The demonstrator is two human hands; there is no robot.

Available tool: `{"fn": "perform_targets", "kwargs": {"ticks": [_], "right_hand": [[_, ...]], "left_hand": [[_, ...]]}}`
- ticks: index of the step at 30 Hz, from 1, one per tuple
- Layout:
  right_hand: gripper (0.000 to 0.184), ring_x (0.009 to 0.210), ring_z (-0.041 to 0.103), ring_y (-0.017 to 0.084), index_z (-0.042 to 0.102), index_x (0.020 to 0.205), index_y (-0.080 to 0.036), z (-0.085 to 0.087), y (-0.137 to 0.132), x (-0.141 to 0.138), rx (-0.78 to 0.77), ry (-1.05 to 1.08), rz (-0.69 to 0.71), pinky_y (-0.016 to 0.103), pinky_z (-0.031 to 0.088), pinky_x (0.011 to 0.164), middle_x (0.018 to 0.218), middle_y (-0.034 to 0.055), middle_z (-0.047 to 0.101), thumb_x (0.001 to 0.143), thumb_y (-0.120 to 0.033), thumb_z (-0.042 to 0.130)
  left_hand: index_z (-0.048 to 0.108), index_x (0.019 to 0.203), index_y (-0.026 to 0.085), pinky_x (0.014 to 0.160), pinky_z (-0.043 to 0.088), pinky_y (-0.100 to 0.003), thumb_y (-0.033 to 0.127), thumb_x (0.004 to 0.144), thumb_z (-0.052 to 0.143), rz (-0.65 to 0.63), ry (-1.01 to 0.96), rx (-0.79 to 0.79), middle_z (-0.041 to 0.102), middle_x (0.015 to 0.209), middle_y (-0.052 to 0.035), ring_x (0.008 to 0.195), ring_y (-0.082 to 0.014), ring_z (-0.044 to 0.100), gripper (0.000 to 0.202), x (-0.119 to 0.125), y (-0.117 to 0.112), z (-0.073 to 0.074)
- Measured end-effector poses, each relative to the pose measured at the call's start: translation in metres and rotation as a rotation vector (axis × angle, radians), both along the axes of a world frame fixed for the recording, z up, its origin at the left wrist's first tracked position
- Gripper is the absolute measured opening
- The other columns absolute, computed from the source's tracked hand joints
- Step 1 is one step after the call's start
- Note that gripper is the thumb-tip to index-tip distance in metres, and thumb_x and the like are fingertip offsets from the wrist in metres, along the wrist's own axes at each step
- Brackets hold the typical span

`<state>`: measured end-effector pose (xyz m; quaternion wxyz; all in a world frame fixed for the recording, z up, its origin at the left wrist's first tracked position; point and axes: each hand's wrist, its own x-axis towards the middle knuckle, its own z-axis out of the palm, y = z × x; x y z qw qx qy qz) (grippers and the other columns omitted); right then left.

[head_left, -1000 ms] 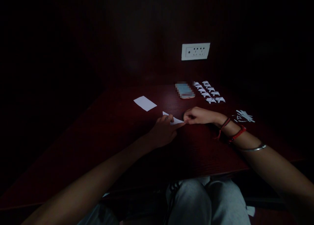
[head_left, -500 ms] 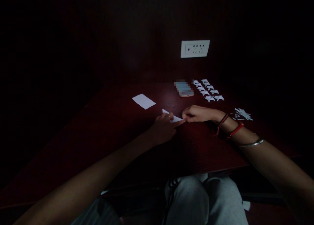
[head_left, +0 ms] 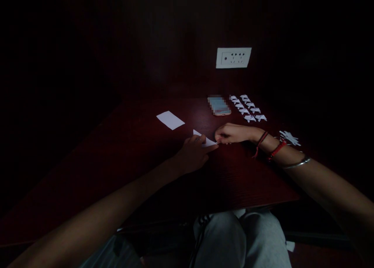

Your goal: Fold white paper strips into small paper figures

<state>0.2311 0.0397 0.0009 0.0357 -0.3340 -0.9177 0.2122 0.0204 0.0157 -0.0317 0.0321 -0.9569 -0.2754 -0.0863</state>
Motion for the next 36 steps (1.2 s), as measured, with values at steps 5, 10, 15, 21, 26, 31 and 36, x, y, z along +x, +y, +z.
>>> {"fn": "perform_targets", "kwargs": {"ticks": [5,10,15,21,26,31,36], "right_hand": [[0.012,0.056,0.043,0.007,0.056,0.076,-0.014,-0.003,0.000,0.003,-0.022,0.061,-0.036,0.019,0.031,0.053,0.064,-0.0017,0.052,0.071,-0.016,0.046],[0.018,0.058,0.043,0.007,0.057,0.083,-0.014,-0.001,-0.007,0.001,-0.030,0.090,-0.100,0.019,0.032,0.053,0.067,-0.0008,0.052,0.073,-0.026,0.049],[0.013,0.058,0.044,0.007,0.057,0.077,-0.013,-0.002,-0.008,-0.003,0.015,0.085,-0.104,0.020,0.031,0.054,0.067,-0.0005,0.054,0.073,-0.020,0.046],[0.010,0.057,0.044,0.008,0.055,0.072,-0.013,-0.004,-0.008,-0.004,0.089,0.052,-0.067,0.020,0.030,0.054,0.066,-0.0003,0.053,0.071,-0.015,0.045],[0.010,0.060,0.043,0.009,0.053,0.072,-0.013,-0.005,-0.007,-0.004,0.147,0.050,-0.047,0.021,0.031,0.057,0.068,0.0012,0.052,0.071,-0.014,0.043],[0.009,0.058,0.042,0.008,0.053,0.072,-0.013,-0.004,-0.007,-0.003,0.120,0.048,-0.073,0.021,0.030,0.055,0.066,-0.0002,0.050,0.071,-0.016,0.045],[0.010,0.058,0.042,0.008,0.054,0.074,-0.014,-0.006,-0.007,-0.005,0.110,0.054,-0.093,0.021,0.029,0.054,0.066,-0.0006,0.050,0.072,-0.016,0.044]], "left_hand": [[0.035,0.121,0.034,0.080,0.029,-0.041,0.025,0.078,0.040,-0.003,-0.024,0.019,0.037,0.105,-0.0066,0.094,-0.0240,0.037,0.044,-0.001,0.000,-0.005],[0.034,0.122,0.032,0.084,0.028,-0.040,0.023,0.079,0.039,-0.023,-0.056,0.001,0.038,0.107,-0.0066,0.098,-0.0233,0.037,0.044,-0.003,0.000,-0.005],[0.036,0.121,0.027,0.085,0.029,-0.038,0.022,0.078,0.038,-0.035,-0.061,-0.025,0.038,0.110,-0.0067,0.097,-0.0217,0.039,0.043,-0.005,-0.001,-0.002],[0.039,0.120,0.028,0.085,0.029,-0.039,0.023,0.077,0.040,-0.023,-0.065,-0.039,0.039,0.109,-0.0057,0.096,-0.0216,0.040,0.043,-0.004,0.000,-0.002],[0.038,0.120,0.029,0.086,0.028,-0.039,0.021,0.077,0.040,-0.027,-0.066,-0.046,0.038,0.111,-0.0048,0.098,-0.0216,0.039,0.044,-0.003,0.001,-0.004],[0.035,0.121,0.030,0.086,0.028,-0.040,0.023,0.078,0.039,-0.027,-0.064,-0.037,0.037,0.111,-0.0056,0.098,-0.0217,0.039,0.044,-0.005,0.000,-0.003],[0.036,0.121,0.030,0.086,0.027,-0.040,0.023,0.079,0.038,-0.026,-0.064,-0.039,0.037,0.112,-0.0056,0.099,-0.0219,0.038,0.043,-0.005,-0.001,-0.003]]}}
